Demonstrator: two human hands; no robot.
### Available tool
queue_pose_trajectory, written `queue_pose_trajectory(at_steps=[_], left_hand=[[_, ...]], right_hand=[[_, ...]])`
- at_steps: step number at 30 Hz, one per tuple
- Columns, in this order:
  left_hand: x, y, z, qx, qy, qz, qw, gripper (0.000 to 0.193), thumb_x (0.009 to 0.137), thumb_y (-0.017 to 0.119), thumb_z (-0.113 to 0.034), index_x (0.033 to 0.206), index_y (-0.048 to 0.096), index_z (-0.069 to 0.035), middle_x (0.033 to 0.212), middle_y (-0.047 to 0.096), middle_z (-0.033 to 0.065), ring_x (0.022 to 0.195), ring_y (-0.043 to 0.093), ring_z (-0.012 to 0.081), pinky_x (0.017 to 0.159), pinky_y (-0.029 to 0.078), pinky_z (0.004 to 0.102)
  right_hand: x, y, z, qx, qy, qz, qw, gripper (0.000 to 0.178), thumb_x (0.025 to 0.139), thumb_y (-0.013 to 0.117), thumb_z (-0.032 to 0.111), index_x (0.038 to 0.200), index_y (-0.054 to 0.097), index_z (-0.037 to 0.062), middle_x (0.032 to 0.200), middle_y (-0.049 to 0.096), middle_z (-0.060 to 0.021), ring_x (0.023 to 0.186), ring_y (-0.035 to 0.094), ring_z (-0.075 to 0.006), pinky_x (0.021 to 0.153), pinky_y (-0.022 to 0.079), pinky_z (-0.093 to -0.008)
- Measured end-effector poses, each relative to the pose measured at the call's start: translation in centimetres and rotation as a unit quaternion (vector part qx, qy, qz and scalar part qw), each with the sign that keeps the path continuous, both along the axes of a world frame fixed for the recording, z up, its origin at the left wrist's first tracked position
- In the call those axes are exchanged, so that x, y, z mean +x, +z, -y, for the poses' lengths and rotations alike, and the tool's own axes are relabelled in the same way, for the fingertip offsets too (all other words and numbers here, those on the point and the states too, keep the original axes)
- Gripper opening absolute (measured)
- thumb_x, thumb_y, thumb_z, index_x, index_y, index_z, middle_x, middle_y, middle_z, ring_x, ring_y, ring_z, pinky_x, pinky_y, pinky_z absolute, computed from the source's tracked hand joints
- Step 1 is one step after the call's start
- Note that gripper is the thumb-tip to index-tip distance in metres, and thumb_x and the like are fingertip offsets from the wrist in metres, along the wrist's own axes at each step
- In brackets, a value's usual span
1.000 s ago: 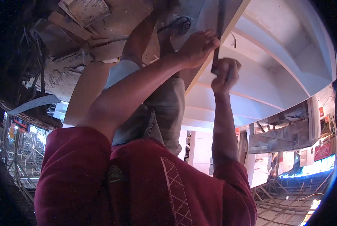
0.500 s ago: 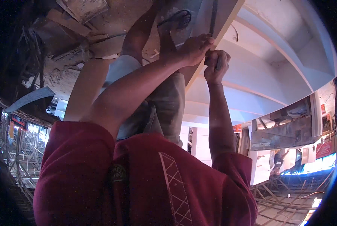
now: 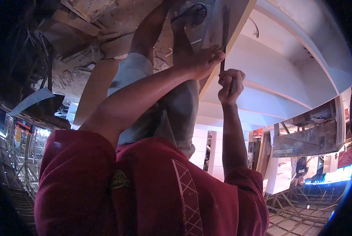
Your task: The person marks the joints of a white wooden cabinet using a pencil and a metal square, then scores and trims excess laminate or material from the edges using a utility knife.
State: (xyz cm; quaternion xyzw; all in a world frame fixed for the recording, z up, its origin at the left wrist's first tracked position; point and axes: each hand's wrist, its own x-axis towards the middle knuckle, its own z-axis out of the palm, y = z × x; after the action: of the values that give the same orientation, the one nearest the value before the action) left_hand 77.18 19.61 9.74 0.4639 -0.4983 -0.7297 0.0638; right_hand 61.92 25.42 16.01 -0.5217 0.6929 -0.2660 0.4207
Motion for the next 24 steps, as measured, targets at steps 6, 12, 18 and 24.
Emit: queue_pose_trajectory(at_steps=[6,12,18,24], left_hand=[[0.3,-0.4,1.0,0.112,-0.078,0.018,0.991,0.056,0.110,0.023,-0.050,0.113,0.057,-0.006,0.110,0.060,0.0206,0.105,0.060,0.0428,0.092,0.046,0.0492],[-0.5,-0.4,-2.9,0.124,0.009,-0.004,0.992,0.059,0.109,0.019,-0.051,0.108,0.056,-0.006,0.104,0.060,0.0220,0.103,0.061,0.0408,0.092,0.046,0.0493],[0.5,-1.1,-3.5,0.061,-0.105,0.028,0.992,0.061,0.109,0.019,-0.054,0.104,0.055,-0.004,0.096,0.059,0.0165,0.091,0.062,0.0377,0.084,0.048,0.0463],[-1.7,-1.4,-6.4,0.311,0.122,-0.030,0.942,0.066,0.108,0.017,-0.058,0.108,0.055,-0.004,0.101,0.061,0.0160,0.089,0.062,0.0350,0.080,0.047,0.0457]], right_hand=[[-0.2,-2.3,-1.5,0.027,-0.006,-0.034,0.999,0.011,0.094,0.058,0.013,0.086,0.059,0.0057,0.088,0.064,-0.0139,0.086,0.061,-0.0353,0.088,0.041,-0.0456],[-0.2,-3.0,-4.8,-0.014,0.022,-0.014,1.000,0.007,0.093,0.058,0.012,0.089,0.060,0.0056,0.088,0.064,-0.0129,0.088,0.062,-0.0336,0.086,0.041,-0.0458],[0.3,-1.0,-5.9,0.030,0.017,-0.045,0.998,0.024,0.102,0.051,0.021,0.084,0.060,0.0078,0.081,0.064,-0.0085,0.083,0.062,-0.0292,0.086,0.043,-0.0428],[0.0,-4.8,-7.2,0.014,0.035,-0.060,0.997,0.011,0.095,0.056,0.010,0.086,0.061,0.0076,0.082,0.065,-0.0088,0.084,0.063,-0.0297,0.086,0.044,-0.0440]])
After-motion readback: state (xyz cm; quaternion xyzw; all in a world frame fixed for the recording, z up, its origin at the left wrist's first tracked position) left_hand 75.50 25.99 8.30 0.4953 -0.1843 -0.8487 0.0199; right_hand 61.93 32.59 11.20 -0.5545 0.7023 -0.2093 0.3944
